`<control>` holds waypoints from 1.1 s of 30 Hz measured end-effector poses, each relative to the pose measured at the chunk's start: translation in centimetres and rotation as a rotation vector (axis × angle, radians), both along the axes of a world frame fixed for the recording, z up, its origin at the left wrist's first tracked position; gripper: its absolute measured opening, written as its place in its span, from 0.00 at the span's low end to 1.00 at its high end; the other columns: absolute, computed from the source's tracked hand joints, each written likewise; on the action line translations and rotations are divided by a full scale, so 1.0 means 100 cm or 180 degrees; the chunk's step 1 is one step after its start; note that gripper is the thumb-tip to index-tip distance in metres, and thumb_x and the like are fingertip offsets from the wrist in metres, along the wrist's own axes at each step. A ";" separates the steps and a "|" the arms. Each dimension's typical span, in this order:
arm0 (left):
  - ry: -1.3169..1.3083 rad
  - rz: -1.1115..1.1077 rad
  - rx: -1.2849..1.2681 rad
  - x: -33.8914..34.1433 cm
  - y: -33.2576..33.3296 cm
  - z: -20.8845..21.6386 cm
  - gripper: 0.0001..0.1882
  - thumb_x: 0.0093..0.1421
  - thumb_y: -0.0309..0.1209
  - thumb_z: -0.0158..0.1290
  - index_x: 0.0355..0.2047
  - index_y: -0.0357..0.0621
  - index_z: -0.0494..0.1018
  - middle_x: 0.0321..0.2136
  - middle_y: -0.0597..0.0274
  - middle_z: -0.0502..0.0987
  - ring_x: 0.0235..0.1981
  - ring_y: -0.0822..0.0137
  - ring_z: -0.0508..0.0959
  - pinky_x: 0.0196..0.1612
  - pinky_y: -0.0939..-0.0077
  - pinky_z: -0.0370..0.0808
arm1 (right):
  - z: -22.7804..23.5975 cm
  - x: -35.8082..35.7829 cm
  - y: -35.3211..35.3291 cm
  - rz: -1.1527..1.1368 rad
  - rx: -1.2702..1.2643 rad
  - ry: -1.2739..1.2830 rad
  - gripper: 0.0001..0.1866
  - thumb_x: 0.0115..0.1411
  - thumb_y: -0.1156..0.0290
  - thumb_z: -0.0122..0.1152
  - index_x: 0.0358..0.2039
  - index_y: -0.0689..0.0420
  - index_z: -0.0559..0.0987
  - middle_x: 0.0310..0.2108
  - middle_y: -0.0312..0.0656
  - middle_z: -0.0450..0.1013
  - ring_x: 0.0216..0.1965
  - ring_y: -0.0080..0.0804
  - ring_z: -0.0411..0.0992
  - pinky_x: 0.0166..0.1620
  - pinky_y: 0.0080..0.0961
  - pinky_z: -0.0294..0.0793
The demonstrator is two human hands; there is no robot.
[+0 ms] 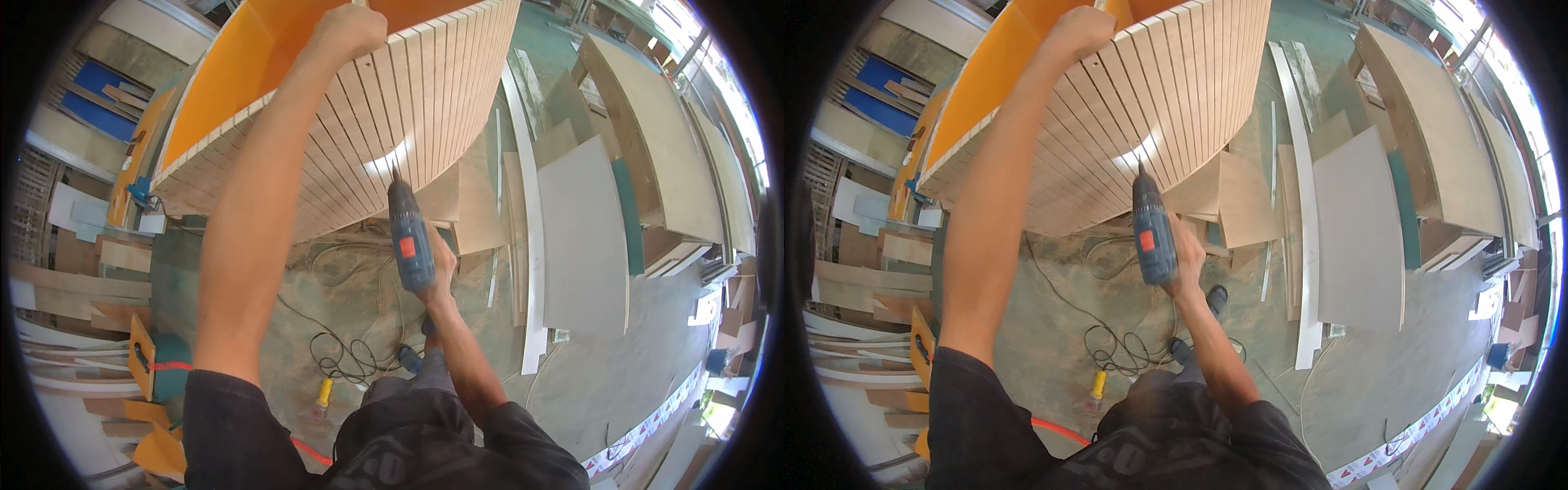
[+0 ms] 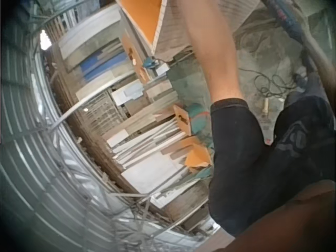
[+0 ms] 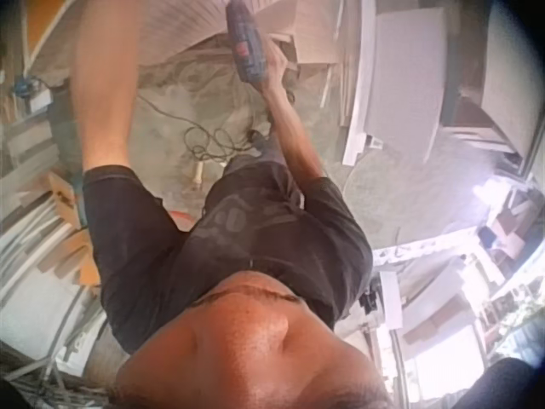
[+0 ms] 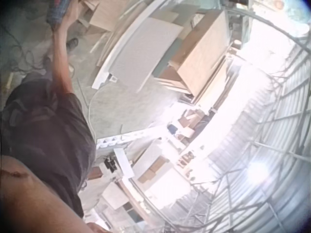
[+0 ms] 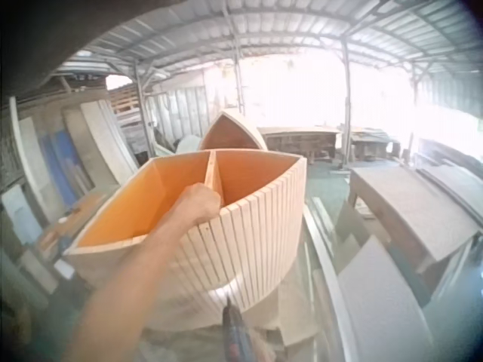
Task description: The person uses a power drill to drive screws into a curved wooden slatted panel, attaching it to an orange internal frame. The person handles a screw and the wooden furniture component by hand while operating the drill.
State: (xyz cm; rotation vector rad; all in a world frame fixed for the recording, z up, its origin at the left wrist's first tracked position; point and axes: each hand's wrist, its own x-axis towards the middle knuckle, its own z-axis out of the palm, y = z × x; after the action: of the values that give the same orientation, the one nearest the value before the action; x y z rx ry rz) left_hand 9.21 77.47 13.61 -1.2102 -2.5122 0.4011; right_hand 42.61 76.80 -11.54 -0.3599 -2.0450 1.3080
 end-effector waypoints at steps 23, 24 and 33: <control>0.0239 0.0317 0.0265 0.052 -0.036 0.000 0.18 0.61 0.32 0.46 0.36 0.34 0.84 0.38 0.39 0.84 0.41 0.45 0.85 0.45 0.51 0.80 | -0.179 -0.003 -0.019 -0.0133 -0.1407 0.0101 0.26 0.57 0.76 0.72 0.56 0.65 0.77 0.43 0.44 0.81 0.41 0.28 0.79 0.50 0.24 0.76; 0.0250 0.0305 0.0264 0.052 -0.036 0.000 0.18 0.61 0.32 0.46 0.36 0.34 0.84 0.38 0.39 0.84 0.41 0.45 0.85 0.45 0.51 0.80 | -0.183 -0.006 -0.023 -0.0148 -0.1402 0.0164 0.27 0.56 0.76 0.72 0.57 0.64 0.77 0.43 0.45 0.81 0.42 0.28 0.79 0.50 0.24 0.76; 0.0269 0.0301 0.0284 0.056 -0.040 0.005 0.18 0.61 0.32 0.46 0.35 0.34 0.84 0.37 0.39 0.84 0.41 0.44 0.85 0.45 0.51 0.80 | -0.177 -0.019 -0.034 -0.0307 -0.1078 0.0224 0.28 0.55 0.76 0.71 0.58 0.64 0.76 0.45 0.48 0.81 0.45 0.34 0.81 0.51 0.27 0.78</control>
State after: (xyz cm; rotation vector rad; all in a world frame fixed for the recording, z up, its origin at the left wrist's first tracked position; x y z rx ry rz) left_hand 14.80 73.45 14.07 -1.0228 -2.4931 0.3512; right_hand 40.67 73.40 -29.26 -0.5481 -1.7249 1.5843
